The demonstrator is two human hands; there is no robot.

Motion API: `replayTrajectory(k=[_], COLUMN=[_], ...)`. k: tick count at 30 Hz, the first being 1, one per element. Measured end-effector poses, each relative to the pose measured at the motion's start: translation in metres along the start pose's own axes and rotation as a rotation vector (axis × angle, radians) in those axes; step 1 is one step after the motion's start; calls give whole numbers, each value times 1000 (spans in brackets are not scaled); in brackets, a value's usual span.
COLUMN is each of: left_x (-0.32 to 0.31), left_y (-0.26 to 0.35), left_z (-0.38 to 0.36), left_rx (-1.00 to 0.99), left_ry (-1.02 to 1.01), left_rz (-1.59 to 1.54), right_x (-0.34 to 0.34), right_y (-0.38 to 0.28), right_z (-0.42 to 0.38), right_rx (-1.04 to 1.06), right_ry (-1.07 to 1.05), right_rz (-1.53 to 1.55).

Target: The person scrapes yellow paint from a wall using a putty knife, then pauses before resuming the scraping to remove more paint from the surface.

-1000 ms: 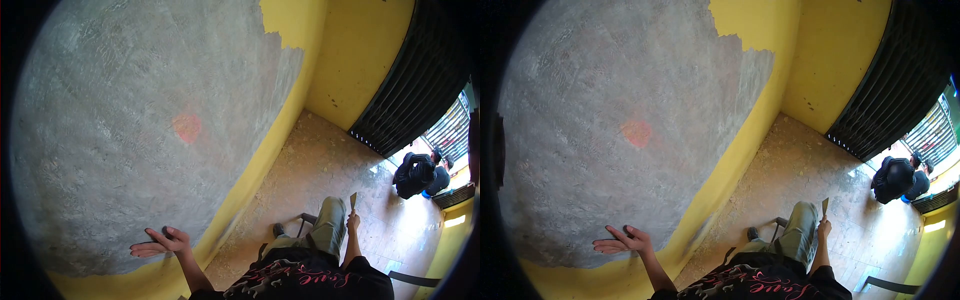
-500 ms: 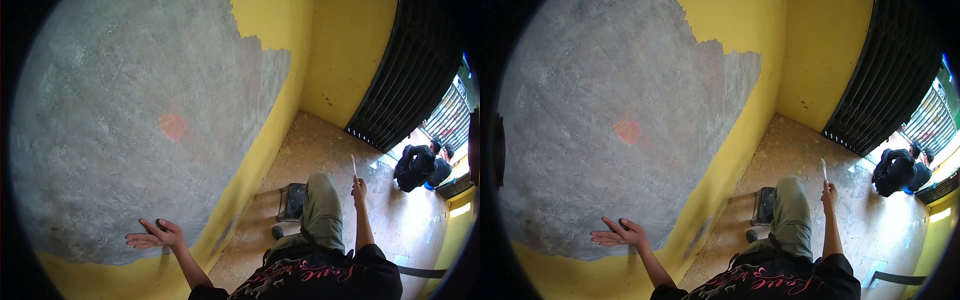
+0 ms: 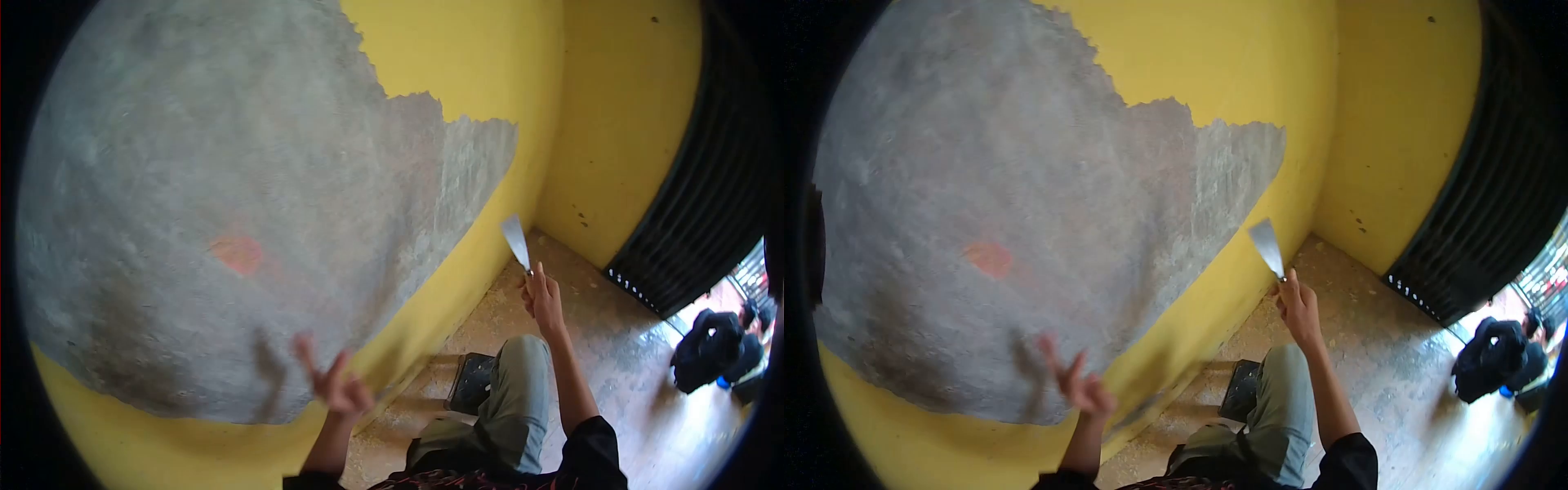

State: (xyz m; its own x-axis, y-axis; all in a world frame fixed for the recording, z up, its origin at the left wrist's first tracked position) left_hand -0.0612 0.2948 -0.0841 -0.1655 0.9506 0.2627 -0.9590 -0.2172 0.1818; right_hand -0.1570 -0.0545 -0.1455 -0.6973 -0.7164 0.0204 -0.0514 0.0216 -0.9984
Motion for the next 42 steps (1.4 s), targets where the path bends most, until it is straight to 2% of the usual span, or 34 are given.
replayTrajectory(k=[1, 2, 3, 4, 5, 6, 8, 9, 11, 12, 13, 15, 17, 19, 21, 23, 24, 26, 27, 29, 30, 31, 33, 35, 37, 38, 39, 41, 42], left_x=[-32, -72, -104, -127, -141, -156, -159, -157, -153, -157, -153, -137, -131, -118, -112, -103, -101, -100, -94, -81, -81, -78, -74, -75, -77, -73, -73, -69, -73], left_y=[2, -2, 3, 10, 17, 22, 50, 54, 58, 61, 62, 65, 67, 61, 57, 40, 37, 26, 25, 18, 17, 21, 32, 28, 18, 16, 19, 22, 22], left_z=[11, 16, 39, 57, 75, 97, 116, 125, 137, 145, 153, 174, 196, 213, 239, 242, 237, 237, 237, 235, 237, 237, 234, 222, 209, 216, 220, 239, 236], left_rx=[101, 275, 414, 631, 850, 861, 1130, 1174, 1491, 1466, 1486, 1485, 1514, 1455, 1441, 1389, 1398, 1172, 1183, 1442, 1444, 1593, 1892, 1926, 1821, 1783, 1785, 1939, 1947], left_ry=[-267, -404, -555, -586, -618, -649, -596, -591, -580, -436, -418, -446, -397, -469, -483, -568, -584, -355, -371, -513, -526, -445, -254, -231, -190, -240, -203, -314, -314], left_rz=[-91, -246, -326, -471, -616, -602, -832, -816, -873, -852, -840, -639, -617, -370, -259, -168, -172, -176, -182, -360, -368, -432, -550, -569, -597, -602, -586, -402, -401], right_x=[-8, -15, -20, -22, -25, -30, -36, -43, -54, -59, -62, -67, -73, -84, -101, -116, -125, -137, -146, -163, -167, -167, -167, -175, -181, -179, -176, -175, -184], right_y=[-7, -9, -30, -55, -71, -82, -97, -104, -121, -120, -132, -162, -192, -209, -213, -235, -245, -275, -272, -262, -260, -263, -266, -253, -252, -258, -261, -269, -262], right_z=[6, 3, 11, 14, 9, 8, -15, -24, -43, -44, -48, -56, -57, -62, -58, -53, -51, -41, -45, -52, -54, -50, -39, -41, -41, -43, -38, -30, -32], right_rx=[-24, -79, -12, 43, -2, -54, -172, -206, -267, -296, -324, -370, -406, -302, -320, 42, 25, -101, -118, -68, -103, -115, -367, -332, 42, 17, 13, -416, -254], right_ry=[-97, -130, -165, -193, -199, -272, -422, -486, -574, -632, -685, -688, -665, -637, -625, -372, -364, -286, -277, -235, -236, -231, -278, -280, -181, -220, -218, -335, -240], right_rz=[82, 99, 120, 142, 171, 213, 225, 209, 271, 294, 323, 304, 272, 132, 75, -147, -150, -72, -76, -15, -53, -56, 166, 214, -98, -29, -38, 209, 64])
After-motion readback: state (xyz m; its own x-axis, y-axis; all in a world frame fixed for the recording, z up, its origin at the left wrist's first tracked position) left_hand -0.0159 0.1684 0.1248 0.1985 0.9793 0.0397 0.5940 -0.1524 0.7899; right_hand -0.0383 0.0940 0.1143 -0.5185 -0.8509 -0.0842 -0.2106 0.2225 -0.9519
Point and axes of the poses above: each hand's wrist, its own z-axis towards the middle knuckle, its own x-axis out of the back of the hand, y = z × x, the point moved 2 cm from there along z, towards the middle knuckle, and after that the axes turned 5 degrees about -z, right-handed, at the moved point
